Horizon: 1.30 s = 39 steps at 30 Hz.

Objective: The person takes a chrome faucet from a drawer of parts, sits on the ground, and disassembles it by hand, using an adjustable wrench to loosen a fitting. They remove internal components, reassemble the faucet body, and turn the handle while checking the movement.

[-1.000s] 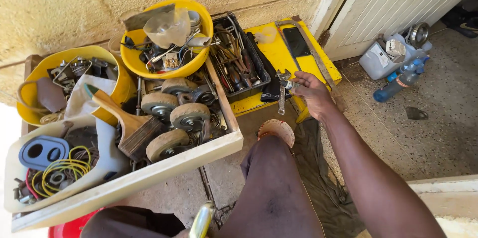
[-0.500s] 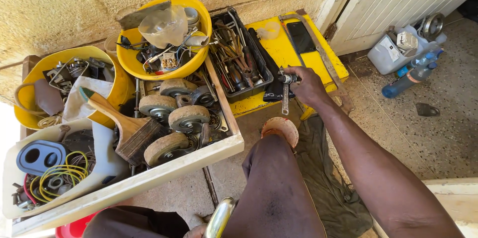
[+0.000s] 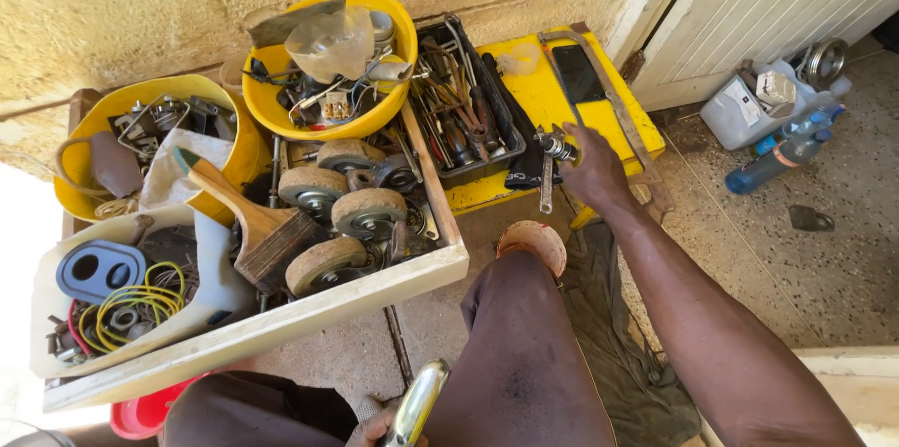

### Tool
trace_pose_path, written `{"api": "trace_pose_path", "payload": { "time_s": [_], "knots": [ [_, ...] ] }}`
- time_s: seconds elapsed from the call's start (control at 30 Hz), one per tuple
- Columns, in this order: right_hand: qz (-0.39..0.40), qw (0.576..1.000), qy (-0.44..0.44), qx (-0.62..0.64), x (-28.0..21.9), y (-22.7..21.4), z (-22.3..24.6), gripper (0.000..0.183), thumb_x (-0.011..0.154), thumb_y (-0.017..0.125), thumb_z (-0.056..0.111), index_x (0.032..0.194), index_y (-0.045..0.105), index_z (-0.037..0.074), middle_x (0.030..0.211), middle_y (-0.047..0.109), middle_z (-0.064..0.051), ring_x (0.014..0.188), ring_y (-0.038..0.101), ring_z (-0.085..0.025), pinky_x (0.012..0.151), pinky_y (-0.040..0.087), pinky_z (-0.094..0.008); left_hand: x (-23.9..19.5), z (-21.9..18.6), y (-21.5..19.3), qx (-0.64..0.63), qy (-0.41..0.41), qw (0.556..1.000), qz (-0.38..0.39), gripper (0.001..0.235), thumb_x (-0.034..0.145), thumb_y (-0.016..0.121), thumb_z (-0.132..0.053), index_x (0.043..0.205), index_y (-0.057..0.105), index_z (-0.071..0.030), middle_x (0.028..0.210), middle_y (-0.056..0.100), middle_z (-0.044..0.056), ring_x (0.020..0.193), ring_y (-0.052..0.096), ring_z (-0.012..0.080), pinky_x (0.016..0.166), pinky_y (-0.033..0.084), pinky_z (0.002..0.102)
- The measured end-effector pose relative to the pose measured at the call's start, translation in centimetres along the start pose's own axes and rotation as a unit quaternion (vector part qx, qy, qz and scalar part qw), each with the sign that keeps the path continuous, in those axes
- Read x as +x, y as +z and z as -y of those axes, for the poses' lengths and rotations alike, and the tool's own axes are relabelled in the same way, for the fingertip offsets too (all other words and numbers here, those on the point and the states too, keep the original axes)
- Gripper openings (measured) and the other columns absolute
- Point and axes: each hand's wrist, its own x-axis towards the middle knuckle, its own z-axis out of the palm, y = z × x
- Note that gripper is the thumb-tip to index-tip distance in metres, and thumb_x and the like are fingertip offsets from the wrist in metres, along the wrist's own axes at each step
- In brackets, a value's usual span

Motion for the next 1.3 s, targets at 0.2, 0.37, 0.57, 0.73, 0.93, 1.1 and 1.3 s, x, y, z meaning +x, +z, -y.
{"api": "trace_pose_path", "payload": {
  "time_s": [0.2,0.37,0.57,0.73,0.93,1.1,1.3],
  "knots": [
    [-0.136,0.896,-0.079,0.416,-7.3,4.3,-1.4,0.027,0.102,0.072,0.006,0.128,0.066,0.009,0.115,0.074,-0.006,0.105,0.07,-0.009,0.083,0.058,-0.022,-6.2,-14.7,14.6,0.303,0.122,0.913,-0.244,0.065,0.07,0.099,-0.041,0.129,0.078,-0.02,0.111,0.084,-0.007,0.1,0.073,0.0055,0.092,0.055,0.024],
    [0.199,0.805,0.07,0.554,-25.8,9.3,5.4,0.02,0.102,0.062,0.012,0.116,0.066,-0.001,0.115,0.074,-0.02,0.102,0.07,-0.029,0.085,0.059,-0.041,-7.3,-18.1,17.3,0.35,0.333,0.849,-0.214,0.048,0.089,0.085,-0.041,0.122,0.069,-0.01,0.114,0.076,0.007,0.101,0.073,0.0222,0.091,0.057,0.035],
    [0.361,0.645,0.287,0.61,-32.1,10.3,10.9,0.061,0.097,0.048,0.027,0.147,0.06,-0.005,0.14,0.07,-0.024,0.126,0.064,-0.032,0.104,0.049,-0.046,-7.7,-18.6,18.9,0.292,0.434,0.841,-0.14,0.055,0.1,0.073,-0.052,0.13,0.063,-0.008,0.128,0.075,0.014,0.12,0.073,0.0286,0.12,0.047,0.046],
    [0.329,0.551,0.332,0.691,-32.6,11.3,10.8,0.042,0.096,0.049,0.018,0.138,0.048,0.017,0.16,0.055,-0.02,0.149,0.051,-0.033,0.122,0.038,-0.049,-7.7,-18.7,19.4,0.294,0.463,0.822,-0.153,0.059,0.1,0.066,-0.064,0.124,0.06,-0.01,0.136,0.071,0.013,0.137,0.067,0.0332,0.129,0.03,0.05],
    [0.262,0.67,0.161,0.676,-32.7,15.3,6.1,0.028,0.098,0.071,0.033,0.118,0.068,0.014,0.082,0.06,0.001,0.066,0.056,-0.01,0.043,0.032,-0.028,-8.4,-17.1,18.6,-0.039,0.297,0.947,-0.115,0.073,0.094,0.08,-0.05,0.144,0.059,0.0,0.116,0.065,0.015,0.087,0.065,0.0181,0.069,0.061,0.033],
    [0.107,0.91,0.066,0.394,-33.1,9.3,11.3,0.029,0.085,0.087,0.016,0.108,0.072,0.008,0.095,0.078,-0.008,0.083,0.071,-0.017,0.074,0.058,-0.03,-6.5,-15.8,17.6,-0.277,0.183,0.925,-0.183,0.083,0.103,0.023,-0.07,0.126,0.069,-0.005,0.123,0.078,0.021,0.099,0.071,0.0231,0.078,0.047,0.033],
    [0.069,0.92,-0.327,0.203,-35.3,7.0,15.8,0.041,0.078,0.092,0.029,0.113,0.075,0.015,0.12,0.075,-0.004,0.115,0.074,-0.018,0.099,0.057,-0.031,-5.2,-15.0,17.7,-0.39,0.101,0.872,-0.279,0.071,0.108,0.044,-0.057,0.108,0.074,0.007,0.101,0.077,0.021,0.092,0.071,0.0285,0.09,0.058,0.04]
  ]
}}
